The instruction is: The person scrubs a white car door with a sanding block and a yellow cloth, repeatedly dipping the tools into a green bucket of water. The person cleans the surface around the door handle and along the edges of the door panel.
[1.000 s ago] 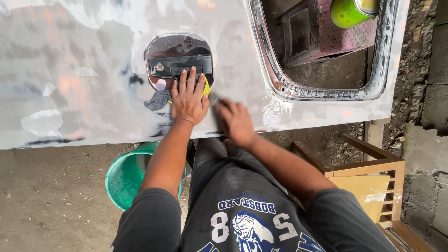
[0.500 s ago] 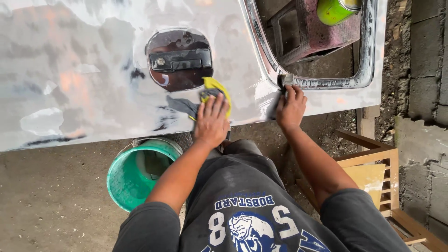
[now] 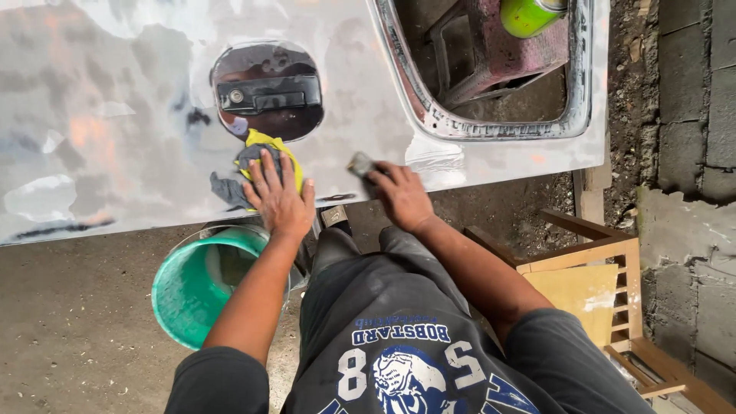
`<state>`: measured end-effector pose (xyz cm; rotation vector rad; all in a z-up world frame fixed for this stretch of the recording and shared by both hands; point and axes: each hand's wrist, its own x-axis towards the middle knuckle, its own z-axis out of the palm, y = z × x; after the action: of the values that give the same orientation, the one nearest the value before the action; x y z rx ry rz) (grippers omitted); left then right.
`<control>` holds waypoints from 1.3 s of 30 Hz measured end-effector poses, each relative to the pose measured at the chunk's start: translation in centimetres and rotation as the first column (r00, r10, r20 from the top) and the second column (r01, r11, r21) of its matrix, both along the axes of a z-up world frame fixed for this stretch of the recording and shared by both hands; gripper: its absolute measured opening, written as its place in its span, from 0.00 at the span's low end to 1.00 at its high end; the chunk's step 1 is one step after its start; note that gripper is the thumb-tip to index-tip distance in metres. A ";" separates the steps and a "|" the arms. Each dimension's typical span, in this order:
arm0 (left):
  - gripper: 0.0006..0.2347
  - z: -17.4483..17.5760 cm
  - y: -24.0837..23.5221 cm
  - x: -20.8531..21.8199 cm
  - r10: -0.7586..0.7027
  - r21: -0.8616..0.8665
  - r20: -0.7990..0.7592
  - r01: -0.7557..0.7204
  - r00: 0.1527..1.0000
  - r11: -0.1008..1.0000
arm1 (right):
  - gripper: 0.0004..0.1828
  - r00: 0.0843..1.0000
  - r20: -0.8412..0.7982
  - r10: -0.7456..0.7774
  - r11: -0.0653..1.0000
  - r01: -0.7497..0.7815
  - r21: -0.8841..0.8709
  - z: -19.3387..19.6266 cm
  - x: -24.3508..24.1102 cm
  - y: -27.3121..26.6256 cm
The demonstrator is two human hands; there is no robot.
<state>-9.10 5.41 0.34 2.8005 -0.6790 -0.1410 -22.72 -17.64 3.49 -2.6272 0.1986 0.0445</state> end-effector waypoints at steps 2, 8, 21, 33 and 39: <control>0.32 0.1 -3.0 -0.8 -0.061 0.024 -0.034 0.062 0.998 0.998 | 0.25 0.993 0.049 -0.106 0.994 0.107 -0.012 -1.7 -2.3 -3.9; 0.33 1.0 -14.7 -5.5 -0.311 0.123 -0.161 0.332 0.937 0.935 | 0.23 0.898 0.032 -0.438 0.898 0.439 -0.036 -2.8 -8.3 -13.4; 0.27 -2.5 -25.8 -11.7 -0.789 0.034 -0.151 0.801 0.596 0.598 | 0.20 0.711 0.118 -0.693 0.716 0.698 0.001 -7.2 -13.2 -20.0; 0.26 1.0 -9.0 -2.0 -0.300 0.056 -0.084 0.305 0.950 0.951 | 0.28 0.991 0.056 -0.121 0.992 0.119 0.040 -1.9 -4.1 -5.5; 0.27 0.9 -9.3 -2.1 -0.291 0.008 -0.088 0.292 0.953 0.956 | 0.24 0.995 0.103 -0.010 1.000 0.008 0.027 -2.2 -6.2 -10.7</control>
<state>-11.21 -3.87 1.25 2.6785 -1.0721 -0.3228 -28.94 -28.31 1.32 -2.5941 0.1729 -0.0908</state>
